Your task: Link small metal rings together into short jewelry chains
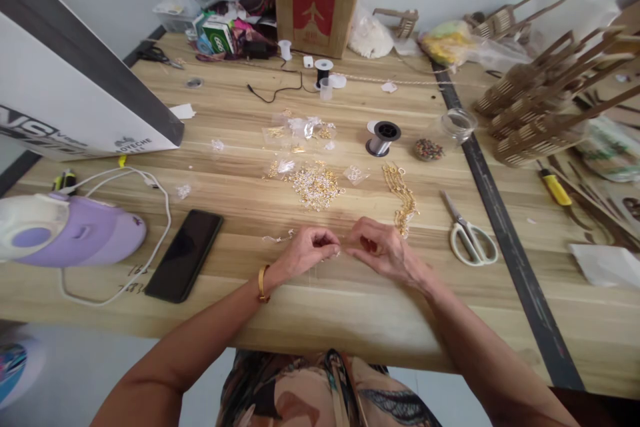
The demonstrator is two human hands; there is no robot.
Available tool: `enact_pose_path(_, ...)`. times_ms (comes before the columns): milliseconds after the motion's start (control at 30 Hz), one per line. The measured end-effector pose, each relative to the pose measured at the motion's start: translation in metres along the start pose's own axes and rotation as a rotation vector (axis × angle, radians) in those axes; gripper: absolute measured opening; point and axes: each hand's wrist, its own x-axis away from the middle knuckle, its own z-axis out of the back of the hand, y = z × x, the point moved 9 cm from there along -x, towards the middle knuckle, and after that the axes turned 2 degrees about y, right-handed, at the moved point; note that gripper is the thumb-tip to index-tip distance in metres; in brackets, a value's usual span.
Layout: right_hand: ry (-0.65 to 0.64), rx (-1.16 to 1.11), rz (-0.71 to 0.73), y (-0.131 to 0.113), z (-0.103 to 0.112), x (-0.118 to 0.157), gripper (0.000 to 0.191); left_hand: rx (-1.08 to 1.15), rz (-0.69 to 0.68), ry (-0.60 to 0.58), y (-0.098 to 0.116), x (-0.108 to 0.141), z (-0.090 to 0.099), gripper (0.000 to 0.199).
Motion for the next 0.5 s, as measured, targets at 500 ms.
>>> enact_pose_path(500,-0.060,0.026,0.023,-0.005,-0.015,-0.001,0.013,0.013,-0.005,-0.029,-0.005,0.000,-0.001,0.015)
